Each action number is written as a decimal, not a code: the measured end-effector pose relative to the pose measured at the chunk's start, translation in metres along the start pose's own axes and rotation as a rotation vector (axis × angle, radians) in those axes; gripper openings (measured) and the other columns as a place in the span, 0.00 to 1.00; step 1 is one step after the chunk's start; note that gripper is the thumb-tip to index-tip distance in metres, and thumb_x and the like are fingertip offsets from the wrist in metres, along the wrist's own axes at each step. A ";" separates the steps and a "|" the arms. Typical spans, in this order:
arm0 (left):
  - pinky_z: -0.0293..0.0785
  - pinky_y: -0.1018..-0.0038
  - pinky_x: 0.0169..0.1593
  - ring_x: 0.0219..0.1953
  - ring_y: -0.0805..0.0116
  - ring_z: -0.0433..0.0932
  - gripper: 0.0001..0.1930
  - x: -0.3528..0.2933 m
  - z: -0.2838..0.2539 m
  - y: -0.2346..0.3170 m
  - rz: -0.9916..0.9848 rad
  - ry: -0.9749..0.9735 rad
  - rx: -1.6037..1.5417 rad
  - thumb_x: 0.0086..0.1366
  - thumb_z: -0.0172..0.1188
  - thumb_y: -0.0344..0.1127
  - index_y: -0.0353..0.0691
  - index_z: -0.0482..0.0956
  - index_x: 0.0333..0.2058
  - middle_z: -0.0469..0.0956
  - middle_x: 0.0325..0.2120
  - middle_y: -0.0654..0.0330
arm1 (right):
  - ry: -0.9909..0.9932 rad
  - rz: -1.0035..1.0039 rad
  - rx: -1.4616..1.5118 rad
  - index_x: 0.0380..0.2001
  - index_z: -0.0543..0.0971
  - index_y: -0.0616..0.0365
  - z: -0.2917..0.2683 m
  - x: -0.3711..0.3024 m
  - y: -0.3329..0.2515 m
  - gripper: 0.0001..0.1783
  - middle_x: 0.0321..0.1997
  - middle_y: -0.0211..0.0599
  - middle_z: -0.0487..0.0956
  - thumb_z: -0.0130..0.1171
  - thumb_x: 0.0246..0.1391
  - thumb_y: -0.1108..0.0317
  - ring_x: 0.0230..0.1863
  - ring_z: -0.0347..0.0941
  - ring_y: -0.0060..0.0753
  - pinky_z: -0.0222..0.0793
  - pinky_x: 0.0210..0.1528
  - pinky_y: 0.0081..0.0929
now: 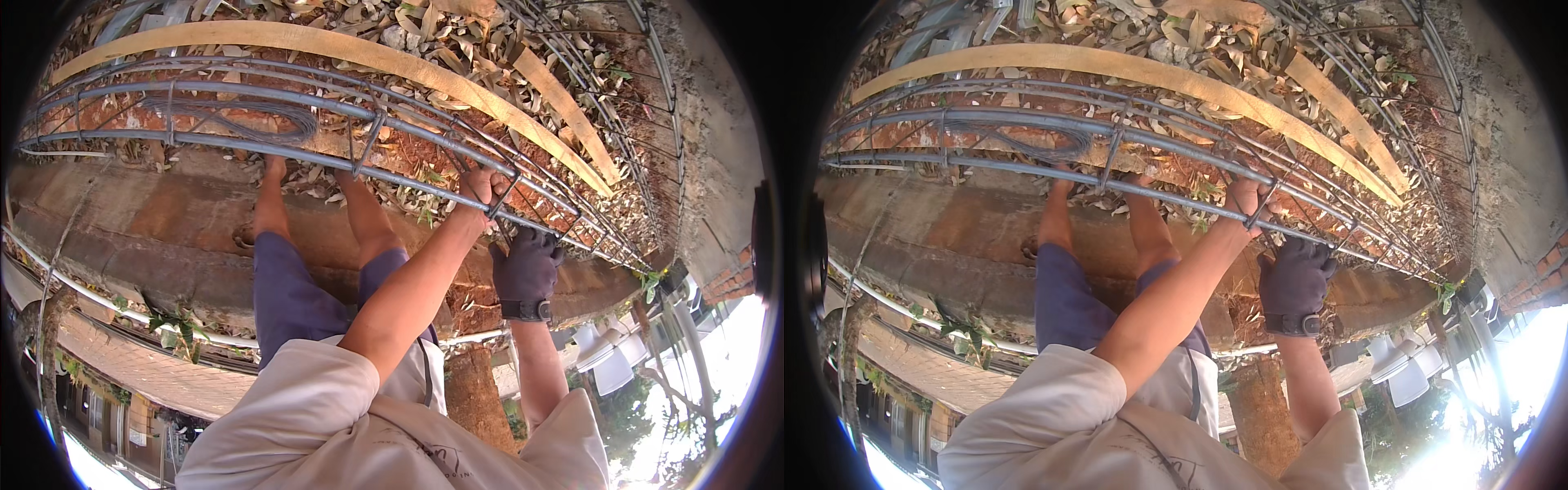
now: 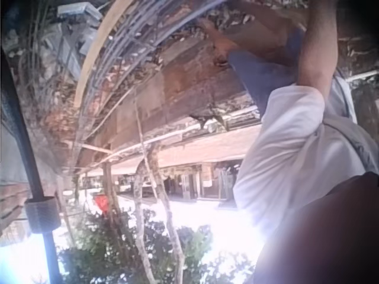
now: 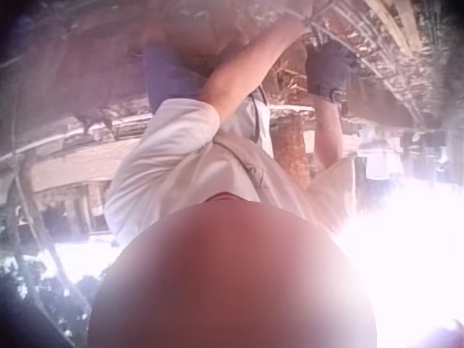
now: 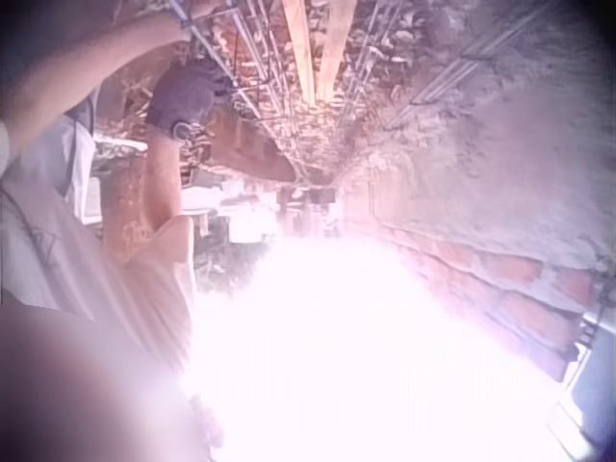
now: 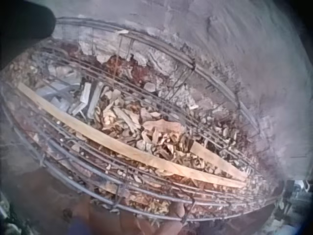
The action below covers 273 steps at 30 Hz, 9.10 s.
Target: The person assembles a rebar cage by hand, tying intersecting steel bars with wire at multiple points. They repeatedly pick up wire, wrap it around bar intersections, and twist it to secure the structure. The person also moves a wooden plank and adjusts the cage position during the process.
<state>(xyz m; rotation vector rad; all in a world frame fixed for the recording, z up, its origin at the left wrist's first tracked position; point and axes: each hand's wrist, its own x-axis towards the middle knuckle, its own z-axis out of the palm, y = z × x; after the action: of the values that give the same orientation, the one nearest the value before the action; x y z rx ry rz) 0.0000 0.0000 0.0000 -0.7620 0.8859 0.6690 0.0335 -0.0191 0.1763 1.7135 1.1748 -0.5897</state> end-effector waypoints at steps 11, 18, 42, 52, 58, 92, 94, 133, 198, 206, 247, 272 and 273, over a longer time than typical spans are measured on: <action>0.78 0.68 0.32 0.23 0.73 0.78 0.06 -0.008 -0.022 0.010 -0.013 -0.306 -0.095 0.67 0.70 0.34 0.42 0.82 0.36 0.80 0.23 0.67 | -0.512 -0.094 1.086 0.47 0.80 0.63 0.030 0.040 0.047 0.24 0.29 0.41 0.83 0.66 0.64 0.50 0.22 0.79 0.36 0.75 0.25 0.35; 0.71 0.64 0.26 0.23 0.68 0.73 0.11 0.011 -0.002 -0.010 0.044 0.316 0.405 0.68 0.65 0.36 0.37 0.75 0.40 0.75 0.24 0.62 | -0.425 -0.042 1.053 0.46 0.78 0.62 0.077 0.019 0.042 0.25 0.34 0.37 0.82 0.69 0.61 0.50 0.28 0.79 0.34 0.73 0.26 0.37; 0.83 0.58 0.51 0.47 0.61 0.82 0.20 -0.313 -0.012 0.079 0.001 -0.649 0.777 0.81 0.50 0.49 0.35 0.76 0.45 0.81 0.42 0.54 | -1.002 -0.448 1.835 0.39 0.86 0.68 0.038 -0.178 0.071 0.11 0.24 0.36 0.82 0.65 0.62 0.68 0.22 0.76 0.24 0.75 0.31 0.23; 0.71 0.78 0.24 0.20 0.79 0.68 0.11 -0.331 0.115 0.174 0.886 -0.358 0.765 0.77 0.52 0.33 0.36 0.73 0.53 0.71 0.25 0.68 | -0.079 -0.515 1.982 0.69 0.72 0.62 -0.103 -0.218 -0.100 0.31 0.40 0.36 0.86 0.63 0.64 0.66 0.35 0.81 0.19 0.75 0.30 0.18; 0.78 0.74 0.25 0.24 0.74 0.77 0.18 -0.361 0.114 0.249 0.907 -0.549 0.893 0.76 0.52 0.32 0.31 0.75 0.59 0.78 0.29 0.61 | -0.060 -0.427 2.101 0.59 0.78 0.65 -0.122 -0.254 -0.163 0.23 0.39 0.36 0.86 0.64 0.62 0.68 0.36 0.81 0.21 0.81 0.36 0.21; 0.85 0.48 0.54 0.49 0.54 0.84 0.16 -0.333 0.091 0.248 0.727 -0.024 0.506 0.81 0.47 0.36 0.30 0.74 0.56 0.81 0.51 0.48 | 0.287 -0.267 2.142 0.45 0.85 0.64 -0.090 -0.260 -0.208 0.17 0.38 0.35 0.84 0.67 0.56 0.64 0.38 0.78 0.27 0.75 0.45 0.32; 0.88 0.52 0.52 0.50 0.53 0.84 0.19 -0.327 0.097 0.268 0.753 0.010 0.398 0.81 0.44 0.35 0.26 0.70 0.60 0.80 0.48 0.48 | -0.105 -0.259 2.600 0.45 0.85 0.64 -0.079 -0.252 -0.192 0.18 0.39 0.33 0.84 0.68 0.57 0.63 0.36 0.79 0.26 0.74 0.41 0.32; 0.73 0.63 0.40 0.32 0.66 0.75 0.16 -0.480 0.120 0.342 0.034 -0.585 2.310 0.78 0.50 0.41 0.34 0.79 0.40 0.77 0.26 0.60 | 0.757 -0.614 1.757 0.61 0.78 0.67 -0.137 -0.230 -0.171 0.28 0.49 0.47 0.85 0.67 0.62 0.62 0.46 0.83 0.33 0.77 0.52 0.31; 0.64 0.62 0.21 0.17 0.56 0.69 0.22 -0.534 -0.478 0.550 1.253 1.872 1.258 0.62 0.47 0.16 0.20 0.78 0.54 0.76 0.22 0.48 | 0.653 -1.443 -0.713 0.44 0.85 0.51 -0.054 0.173 -0.984 0.12 0.41 0.45 0.82 0.55 0.61 0.66 0.46 0.82 0.50 0.77 0.43 0.56; 0.59 0.62 0.20 0.15 0.57 0.67 0.22 -0.531 -0.484 0.550 1.319 1.844 1.198 0.60 0.50 0.14 0.24 0.80 0.53 0.74 0.20 0.51 | 0.190 -1.166 -0.621 0.68 0.67 0.57 -0.040 0.115 -1.058 0.25 0.56 0.64 0.81 0.38 0.72 0.64 0.54 0.81 0.64 0.77 0.56 0.55; 0.78 0.49 0.38 0.33 0.36 0.84 0.17 -0.543 -0.281 0.328 1.487 1.279 1.103 0.72 0.52 0.27 0.38 0.83 0.55 0.86 0.35 0.41 | 0.181 -0.997 1.773 0.40 0.82 0.70 -0.441 -0.144 -0.387 0.19 0.34 0.42 0.85 0.74 0.42 0.79 0.26 0.82 0.32 0.80 0.26 0.28; 0.72 0.60 0.62 0.58 0.50 0.80 0.19 -0.573 -0.064 0.479 1.431 0.544 1.967 0.78 0.46 0.29 0.28 0.77 0.60 0.82 0.55 0.45 | 0.737 0.540 1.378 0.46 0.84 0.63 -0.109 -0.018 0.082 0.30 0.47 0.58 0.86 0.76 0.45 0.52 0.52 0.83 0.57 0.77 0.56 0.43; 0.72 0.60 0.62 0.57 0.51 0.80 0.19 -0.570 -0.062 0.461 1.430 0.525 1.988 0.77 0.46 0.28 0.29 0.77 0.60 0.82 0.55 0.45 | 0.690 0.512 1.357 0.46 0.84 0.63 -0.109 -0.005 0.092 0.30 0.47 0.58 0.86 0.75 0.46 0.50 0.52 0.83 0.57 0.77 0.56 0.43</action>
<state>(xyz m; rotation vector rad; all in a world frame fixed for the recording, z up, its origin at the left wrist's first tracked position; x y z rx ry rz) -0.6519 0.0971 0.3278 1.7314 1.9192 0.3834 0.1011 0.0670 0.2673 3.4380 0.6184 -0.4829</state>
